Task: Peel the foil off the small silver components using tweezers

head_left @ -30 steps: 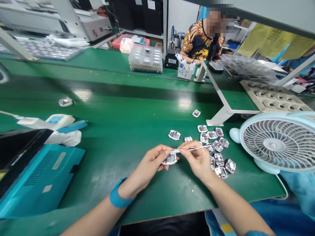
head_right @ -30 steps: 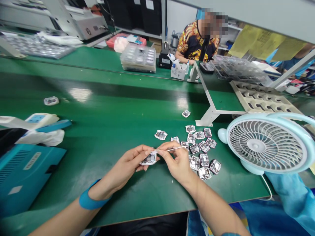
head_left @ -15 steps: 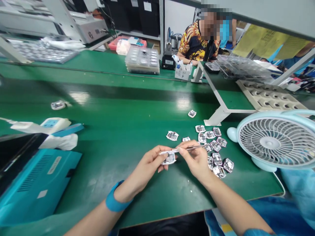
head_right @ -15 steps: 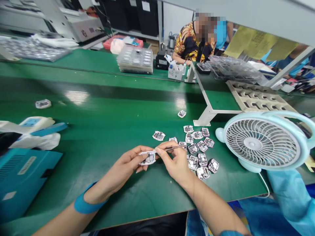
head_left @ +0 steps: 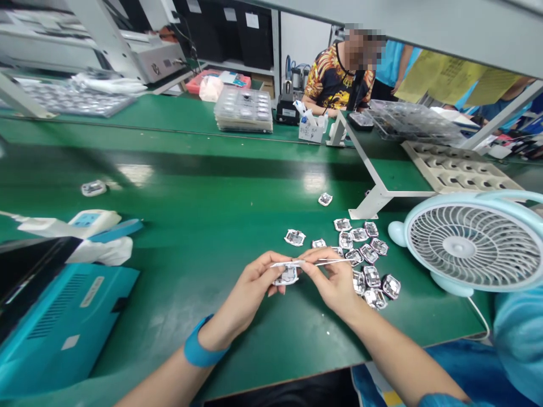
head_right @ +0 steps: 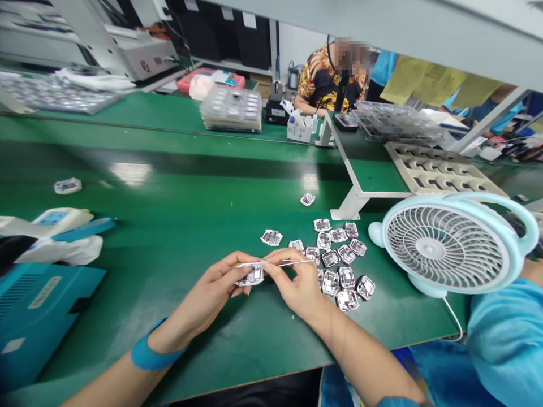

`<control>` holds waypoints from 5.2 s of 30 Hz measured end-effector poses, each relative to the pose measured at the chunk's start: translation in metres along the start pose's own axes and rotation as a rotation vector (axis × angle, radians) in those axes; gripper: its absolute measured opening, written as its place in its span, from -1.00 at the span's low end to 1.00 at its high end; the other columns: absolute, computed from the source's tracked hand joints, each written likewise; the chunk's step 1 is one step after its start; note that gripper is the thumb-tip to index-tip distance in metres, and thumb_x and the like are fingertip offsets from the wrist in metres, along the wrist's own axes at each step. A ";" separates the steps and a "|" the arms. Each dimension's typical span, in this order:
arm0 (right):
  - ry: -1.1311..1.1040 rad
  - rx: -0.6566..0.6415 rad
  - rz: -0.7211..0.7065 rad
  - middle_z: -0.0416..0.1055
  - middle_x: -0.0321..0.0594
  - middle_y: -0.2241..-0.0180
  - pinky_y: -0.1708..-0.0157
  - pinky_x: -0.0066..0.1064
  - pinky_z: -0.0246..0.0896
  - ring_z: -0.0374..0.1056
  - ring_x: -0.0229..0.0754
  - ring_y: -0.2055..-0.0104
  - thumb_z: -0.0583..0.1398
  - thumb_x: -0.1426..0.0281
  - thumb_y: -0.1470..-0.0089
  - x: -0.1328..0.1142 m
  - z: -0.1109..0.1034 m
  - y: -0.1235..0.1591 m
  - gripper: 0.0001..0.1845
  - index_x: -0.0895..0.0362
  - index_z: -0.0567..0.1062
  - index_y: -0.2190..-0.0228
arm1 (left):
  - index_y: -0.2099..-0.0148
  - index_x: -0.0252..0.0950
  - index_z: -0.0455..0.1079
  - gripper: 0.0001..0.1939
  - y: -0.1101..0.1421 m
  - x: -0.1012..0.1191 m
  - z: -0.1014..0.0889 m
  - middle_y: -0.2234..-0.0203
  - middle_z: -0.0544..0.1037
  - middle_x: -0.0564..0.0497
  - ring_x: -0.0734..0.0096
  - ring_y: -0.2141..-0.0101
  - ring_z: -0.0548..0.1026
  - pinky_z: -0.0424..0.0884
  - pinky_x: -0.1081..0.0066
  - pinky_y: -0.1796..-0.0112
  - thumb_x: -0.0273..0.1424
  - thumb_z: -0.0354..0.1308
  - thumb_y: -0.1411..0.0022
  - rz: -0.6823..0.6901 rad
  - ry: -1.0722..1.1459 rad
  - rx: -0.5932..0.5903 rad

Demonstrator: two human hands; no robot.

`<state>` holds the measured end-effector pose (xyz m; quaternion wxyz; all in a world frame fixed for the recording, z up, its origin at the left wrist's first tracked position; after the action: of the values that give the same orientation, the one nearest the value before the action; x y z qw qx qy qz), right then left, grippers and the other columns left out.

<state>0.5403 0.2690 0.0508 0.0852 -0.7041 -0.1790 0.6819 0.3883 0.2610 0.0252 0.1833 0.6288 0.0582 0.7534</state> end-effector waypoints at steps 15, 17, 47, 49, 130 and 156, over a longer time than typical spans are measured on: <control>-0.124 0.246 0.208 0.50 -0.24 0.41 0.31 -0.36 0.35 0.43 -0.19 0.35 0.32 0.23 -0.01 0.023 -0.015 -0.013 -0.78 0.11 0.48 0.40 | 0.12 -0.26 0.27 -0.63 -0.021 -0.005 -0.018 0.34 0.52 0.02 0.32 0.33 0.49 0.41 0.32 0.27 -0.27 0.27 -0.06 0.186 -0.216 0.025; -0.137 0.211 0.199 0.50 -0.23 0.40 0.28 -0.35 0.35 0.44 -0.18 0.33 0.31 0.23 -0.02 0.022 -0.012 -0.011 -0.79 0.10 0.48 0.39 | 0.09 -0.27 0.29 -0.64 -0.032 0.001 -0.028 0.34 0.53 0.00 0.31 0.35 0.50 0.43 0.32 0.30 -0.23 0.22 -0.11 0.245 -0.382 0.065; -0.103 0.148 0.105 0.53 -0.17 0.34 0.20 -0.28 0.35 0.46 -0.11 0.25 0.25 0.36 -0.08 0.000 -0.007 -0.008 -0.93 0.10 0.50 0.36 | 0.24 -0.27 0.47 -0.78 -0.197 0.050 0.036 0.10 0.46 -0.17 -0.09 -0.08 0.23 0.10 0.05 -0.06 -0.42 0.30 0.02 0.456 -0.881 0.281; -0.077 0.159 0.092 0.54 -0.17 0.35 0.18 -0.26 0.34 0.46 -0.10 0.25 0.26 0.37 -0.08 0.000 -0.009 -0.008 -0.94 0.10 0.50 0.36 | 0.20 -0.28 0.43 -0.74 -0.184 0.053 0.031 0.20 0.50 -0.12 0.01 0.03 0.36 0.23 0.11 0.01 -0.43 0.26 0.02 0.454 -0.783 0.216; -0.081 0.133 0.165 0.51 -0.23 0.38 0.23 -0.32 0.33 0.43 -0.16 0.29 0.29 0.27 -0.07 0.019 -0.006 -0.004 -0.84 0.10 0.49 0.38 | 0.06 -0.37 0.51 -0.63 -0.001 0.004 -0.002 0.46 0.51 0.00 0.47 0.52 0.34 0.19 0.47 0.52 -0.27 0.21 -0.13 0.011 -0.005 0.043; -0.125 0.137 0.083 0.54 -0.22 0.41 0.26 -0.27 0.42 0.49 -0.13 0.31 0.31 0.31 -0.05 0.010 0.004 0.000 -0.88 0.09 0.50 0.42 | 0.21 -0.31 0.52 -0.62 -0.002 -0.002 0.000 0.55 0.50 0.07 0.50 0.56 0.35 0.17 0.50 0.55 -0.16 0.34 0.00 -0.001 0.017 0.110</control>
<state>0.5368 0.2722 0.0414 0.0935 -0.6596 -0.1075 0.7380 0.3889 0.2620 0.0229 0.1484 0.6317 0.1016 0.7541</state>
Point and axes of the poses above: each hand's wrist, its own y-axis away from the middle knuckle, its own z-axis out of the palm, x = y × z, the point moved 5 cm from there along -y, towards the middle knuckle
